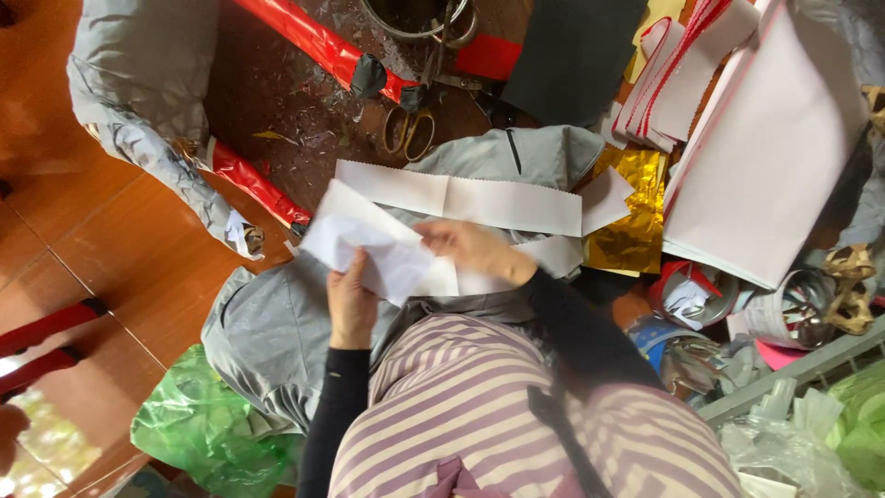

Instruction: Constructing and decorating a paper giraffe sculpture by wrapping and gluing colored paper strips onto a frame.

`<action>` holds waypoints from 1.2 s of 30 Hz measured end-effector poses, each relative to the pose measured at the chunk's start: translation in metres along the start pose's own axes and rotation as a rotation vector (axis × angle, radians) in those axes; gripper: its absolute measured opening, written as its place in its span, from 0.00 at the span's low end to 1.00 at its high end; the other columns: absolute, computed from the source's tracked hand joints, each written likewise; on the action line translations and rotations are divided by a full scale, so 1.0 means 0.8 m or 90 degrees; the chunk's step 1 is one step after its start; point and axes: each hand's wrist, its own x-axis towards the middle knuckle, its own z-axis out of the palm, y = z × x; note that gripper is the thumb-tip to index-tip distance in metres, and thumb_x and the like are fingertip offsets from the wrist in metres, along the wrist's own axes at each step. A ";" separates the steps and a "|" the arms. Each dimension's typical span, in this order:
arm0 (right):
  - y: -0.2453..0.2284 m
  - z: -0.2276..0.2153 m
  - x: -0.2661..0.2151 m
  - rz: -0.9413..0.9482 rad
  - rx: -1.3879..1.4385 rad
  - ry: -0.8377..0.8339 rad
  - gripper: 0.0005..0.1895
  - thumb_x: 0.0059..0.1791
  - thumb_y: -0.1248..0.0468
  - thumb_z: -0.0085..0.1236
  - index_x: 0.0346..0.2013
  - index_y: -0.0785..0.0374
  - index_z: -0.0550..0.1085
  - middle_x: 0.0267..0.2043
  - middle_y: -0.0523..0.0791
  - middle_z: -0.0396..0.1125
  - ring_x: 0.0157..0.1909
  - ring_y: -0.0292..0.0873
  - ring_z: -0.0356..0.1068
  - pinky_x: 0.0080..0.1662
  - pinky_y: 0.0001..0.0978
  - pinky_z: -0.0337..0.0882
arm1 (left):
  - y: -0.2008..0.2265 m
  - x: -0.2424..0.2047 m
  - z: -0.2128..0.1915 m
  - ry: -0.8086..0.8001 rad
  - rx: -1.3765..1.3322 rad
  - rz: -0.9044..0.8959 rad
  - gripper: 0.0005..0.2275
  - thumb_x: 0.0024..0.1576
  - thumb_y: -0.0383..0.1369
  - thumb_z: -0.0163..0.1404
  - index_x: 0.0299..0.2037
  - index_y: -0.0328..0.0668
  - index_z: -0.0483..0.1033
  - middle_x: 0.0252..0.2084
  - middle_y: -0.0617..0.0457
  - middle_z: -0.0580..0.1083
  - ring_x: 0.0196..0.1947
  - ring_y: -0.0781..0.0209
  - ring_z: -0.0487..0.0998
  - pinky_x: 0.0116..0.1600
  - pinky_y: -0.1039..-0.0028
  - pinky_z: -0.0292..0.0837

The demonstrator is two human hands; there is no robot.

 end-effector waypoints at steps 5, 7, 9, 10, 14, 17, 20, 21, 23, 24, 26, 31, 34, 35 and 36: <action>0.025 -0.181 0.065 -0.074 -0.379 0.353 0.05 0.51 0.67 0.58 0.41 0.64 0.78 0.39 0.48 0.75 0.41 0.44 0.75 0.45 0.37 0.73 | 0.058 -0.029 0.007 0.009 0.128 0.005 0.10 0.60 0.31 0.53 0.50 0.38 0.76 0.45 0.57 0.79 0.44 0.68 0.78 0.51 0.76 0.74; 0.018 -0.225 0.092 -0.021 -0.477 0.397 0.09 0.50 0.62 0.67 0.35 0.65 0.77 0.33 0.50 0.73 0.37 0.51 0.74 0.41 0.44 0.72 | 0.057 -0.036 -0.011 0.021 0.157 -0.020 0.09 0.60 0.32 0.52 0.48 0.38 0.77 0.43 0.58 0.79 0.41 0.70 0.78 0.48 0.77 0.73; 0.024 -0.243 0.118 -0.036 -0.685 0.451 0.18 0.37 0.62 0.75 0.35 0.66 0.76 0.39 0.55 0.70 0.42 0.60 0.72 0.40 0.53 0.70 | 0.047 -0.041 -0.035 0.031 0.187 -0.036 0.12 0.69 0.39 0.48 0.45 0.37 0.78 0.38 0.59 0.76 0.35 0.73 0.73 0.39 0.79 0.69; 0.028 -0.246 0.125 -0.039 -0.685 0.449 0.18 0.37 0.62 0.75 0.35 0.66 0.76 0.39 0.55 0.70 0.42 0.60 0.72 0.40 0.53 0.70 | 0.025 -0.035 -0.069 0.033 0.185 -0.034 0.12 0.69 0.39 0.48 0.45 0.37 0.78 0.38 0.59 0.76 0.35 0.73 0.73 0.39 0.79 0.69; 0.057 -0.263 0.137 -0.021 -0.696 0.447 0.26 0.33 0.67 0.75 0.40 0.70 0.73 0.44 0.60 0.66 0.46 0.66 0.68 0.41 0.53 0.70 | 0.009 -0.041 -0.080 -0.004 0.171 -0.018 0.11 0.69 0.37 0.51 0.41 0.36 0.76 0.37 0.61 0.74 0.33 0.76 0.70 0.37 0.81 0.65; 0.109 -0.282 0.141 -0.024 -0.656 0.436 0.17 0.40 0.69 0.70 0.40 0.70 0.74 0.42 0.60 0.68 0.44 0.64 0.70 0.45 0.51 0.72 | 0.024 -0.050 -0.053 -0.010 0.181 -0.035 0.11 0.66 0.38 0.51 0.41 0.37 0.78 0.37 0.61 0.77 0.34 0.76 0.72 0.38 0.82 0.68; 0.122 -0.285 0.137 -0.063 -0.642 0.480 0.07 0.46 0.71 0.65 0.36 0.69 0.77 0.38 0.59 0.71 0.42 0.63 0.73 0.45 0.51 0.73 | 0.035 -0.050 -0.038 -0.012 0.199 -0.033 0.11 0.66 0.38 0.50 0.41 0.38 0.78 0.37 0.62 0.76 0.33 0.76 0.72 0.37 0.82 0.67; 0.119 -0.284 0.133 -0.089 -0.638 0.517 0.03 0.48 0.71 0.64 0.34 0.69 0.78 0.36 0.58 0.72 0.40 0.62 0.73 0.44 0.51 0.74 | 0.039 -0.051 -0.031 -0.003 0.209 -0.036 0.11 0.65 0.38 0.50 0.42 0.38 0.79 0.36 0.62 0.76 0.32 0.77 0.72 0.36 0.82 0.66; 0.099 -0.276 0.126 -0.099 -0.620 0.562 0.05 0.47 0.70 0.65 0.32 0.69 0.77 0.35 0.58 0.72 0.38 0.62 0.73 0.42 0.51 0.73 | 0.031 -0.044 -0.041 -0.007 0.207 -0.022 0.11 0.66 0.38 0.50 0.42 0.38 0.79 0.37 0.63 0.76 0.32 0.77 0.71 0.37 0.82 0.66; 0.089 -0.271 0.123 -0.109 -0.598 0.608 0.07 0.46 0.69 0.67 0.30 0.70 0.77 0.33 0.58 0.72 0.37 0.63 0.73 0.39 0.51 0.73 | 0.028 -0.040 -0.046 -0.011 0.207 -0.008 0.10 0.66 0.38 0.51 0.42 0.37 0.78 0.37 0.63 0.76 0.33 0.78 0.70 0.37 0.83 0.65; 0.086 -0.271 0.124 -0.100 -0.574 0.626 0.09 0.45 0.68 0.68 0.27 0.70 0.75 0.31 0.58 0.72 0.36 0.62 0.73 0.38 0.50 0.73 | 0.014 -0.035 -0.063 -0.003 0.220 -0.006 0.11 0.68 0.38 0.51 0.42 0.37 0.79 0.36 0.63 0.74 0.31 0.77 0.67 0.34 0.82 0.61; 0.074 -0.268 0.121 -0.073 -0.506 0.652 0.16 0.42 0.66 0.72 0.23 0.69 0.70 0.27 0.57 0.70 0.31 0.60 0.73 0.34 0.48 0.71 | 0.011 -0.041 -0.057 0.003 0.216 -0.021 0.12 0.70 0.39 0.51 0.44 0.35 0.79 0.34 0.62 0.73 0.28 0.76 0.64 0.31 0.81 0.58; 0.071 -0.266 0.119 -0.055 -0.470 0.662 0.20 0.43 0.64 0.73 0.22 0.69 0.67 0.24 0.57 0.68 0.27 0.59 0.70 0.32 0.47 0.69 | 0.017 -0.049 -0.037 0.005 0.183 -0.037 0.12 0.66 0.38 0.50 0.46 0.35 0.79 0.39 0.61 0.77 0.34 0.75 0.72 0.38 0.80 0.68; 0.075 -0.269 0.121 -0.053 -0.456 0.669 0.21 0.46 0.62 0.71 0.22 0.70 0.67 0.23 0.57 0.67 0.26 0.59 0.69 0.31 0.47 0.68 | 0.016 -0.050 -0.036 -0.002 0.185 -0.036 0.13 0.66 0.37 0.51 0.47 0.33 0.78 0.40 0.59 0.78 0.36 0.75 0.73 0.40 0.80 0.69; 0.080 -0.272 0.123 -0.051 -0.441 0.675 0.22 0.49 0.60 0.69 0.23 0.71 0.66 0.23 0.57 0.66 0.25 0.59 0.67 0.31 0.48 0.67 | 0.015 -0.050 -0.036 -0.009 0.186 -0.035 0.13 0.66 0.37 0.51 0.48 0.31 0.78 0.41 0.58 0.78 0.37 0.74 0.74 0.43 0.79 0.70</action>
